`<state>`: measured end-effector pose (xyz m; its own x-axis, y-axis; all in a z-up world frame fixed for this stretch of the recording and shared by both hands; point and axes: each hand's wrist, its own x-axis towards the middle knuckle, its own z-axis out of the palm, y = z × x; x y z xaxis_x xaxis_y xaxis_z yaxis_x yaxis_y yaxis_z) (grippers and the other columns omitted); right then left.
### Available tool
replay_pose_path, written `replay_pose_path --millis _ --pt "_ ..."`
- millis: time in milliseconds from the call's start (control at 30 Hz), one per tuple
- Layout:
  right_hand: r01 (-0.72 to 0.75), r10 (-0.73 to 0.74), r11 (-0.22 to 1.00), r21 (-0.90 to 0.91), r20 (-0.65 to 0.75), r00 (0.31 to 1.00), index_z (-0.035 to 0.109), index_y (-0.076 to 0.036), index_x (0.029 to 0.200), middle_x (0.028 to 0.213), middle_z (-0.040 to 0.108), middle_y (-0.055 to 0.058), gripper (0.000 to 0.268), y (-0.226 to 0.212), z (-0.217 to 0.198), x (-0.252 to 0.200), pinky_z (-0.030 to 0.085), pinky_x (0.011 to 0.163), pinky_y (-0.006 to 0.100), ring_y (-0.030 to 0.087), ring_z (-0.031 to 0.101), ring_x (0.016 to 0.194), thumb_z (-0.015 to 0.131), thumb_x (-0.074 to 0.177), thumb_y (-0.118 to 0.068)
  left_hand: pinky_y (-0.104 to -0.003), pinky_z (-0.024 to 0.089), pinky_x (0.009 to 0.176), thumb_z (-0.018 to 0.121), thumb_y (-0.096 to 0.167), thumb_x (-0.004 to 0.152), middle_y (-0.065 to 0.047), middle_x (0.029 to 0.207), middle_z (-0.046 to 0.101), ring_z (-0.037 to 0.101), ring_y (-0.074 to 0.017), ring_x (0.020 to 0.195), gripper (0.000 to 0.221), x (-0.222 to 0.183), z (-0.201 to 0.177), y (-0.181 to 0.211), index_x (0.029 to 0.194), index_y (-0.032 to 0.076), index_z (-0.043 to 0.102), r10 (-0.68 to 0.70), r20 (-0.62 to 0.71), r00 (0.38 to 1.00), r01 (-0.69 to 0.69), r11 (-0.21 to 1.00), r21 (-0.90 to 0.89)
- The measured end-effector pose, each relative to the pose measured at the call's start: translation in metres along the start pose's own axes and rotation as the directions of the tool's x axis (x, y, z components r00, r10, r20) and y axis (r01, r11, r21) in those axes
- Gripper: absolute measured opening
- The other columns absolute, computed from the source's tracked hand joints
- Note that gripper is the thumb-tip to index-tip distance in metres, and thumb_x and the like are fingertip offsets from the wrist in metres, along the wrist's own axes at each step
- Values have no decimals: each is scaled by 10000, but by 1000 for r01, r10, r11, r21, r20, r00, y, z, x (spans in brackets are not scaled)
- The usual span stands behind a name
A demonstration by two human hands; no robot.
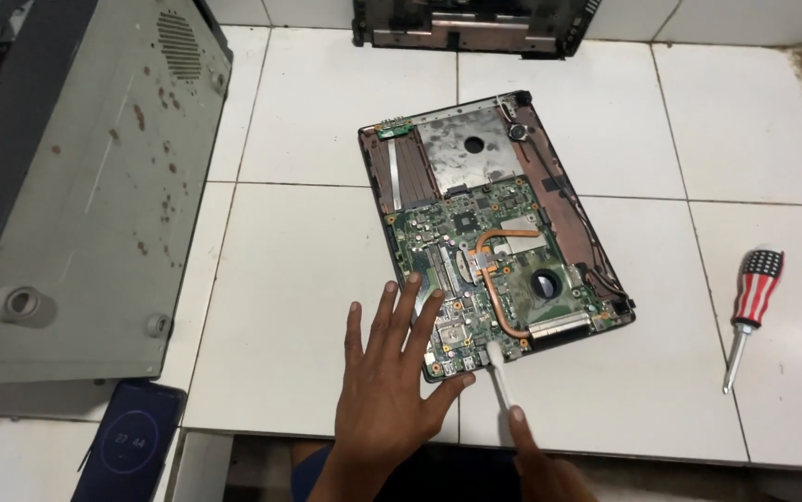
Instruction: Cleaning a laptop motherboard using a toothbrush to remove dust and debris from the components and connectors.
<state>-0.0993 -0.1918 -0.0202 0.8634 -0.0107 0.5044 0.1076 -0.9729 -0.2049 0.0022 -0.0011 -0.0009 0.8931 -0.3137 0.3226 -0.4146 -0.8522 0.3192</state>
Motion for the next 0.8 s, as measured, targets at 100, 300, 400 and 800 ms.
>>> replay_pose_path --millis 100,300,400,800 --pt "-929 545 255 -269 834 -92 822 -216 1148 703 444 84 598 24 6 17 398 748 360 205 459 696 449 1009 -663 -570 77 1281 609 681 946 -66 1757 231 184 -284 1621 897 -2 1 2 1648 189 346 7 9 1000 -7 1000 0" --pt "-180 120 958 222 257 959 748 -387 1326 690 641 -35 493 36 -64 29 306 659 128 171 286 685 649 933 -106 -567 86 1283 608 707 940 -53 1756 239 184 -268 1622 903 -2 2 0 1646 205 352 -3 -6 1000 3 1000 7" --pt "-284 302 947 -152 727 617 594 -832 1414 786 644 -158 726 128 -67 19 415 790 83 8 543 734 593 929 -293 -573 89 1276 633 689 926 -67 1755 239 198 -283 1615 913 -2 2 1 1641 193 355 -1 -6 1000 1 1000 7" --pt "-423 302 896 134 514 803 906 -552 1105 586 660 -61 444 26 -73 53 476 542 177 82 498 464 679 879 -244 -578 63 1266 627 686 942 -66 1757 225 177 -298 1615 914 -4 -4 -1 1656 199 330 -17 27 999 18 999 -51"
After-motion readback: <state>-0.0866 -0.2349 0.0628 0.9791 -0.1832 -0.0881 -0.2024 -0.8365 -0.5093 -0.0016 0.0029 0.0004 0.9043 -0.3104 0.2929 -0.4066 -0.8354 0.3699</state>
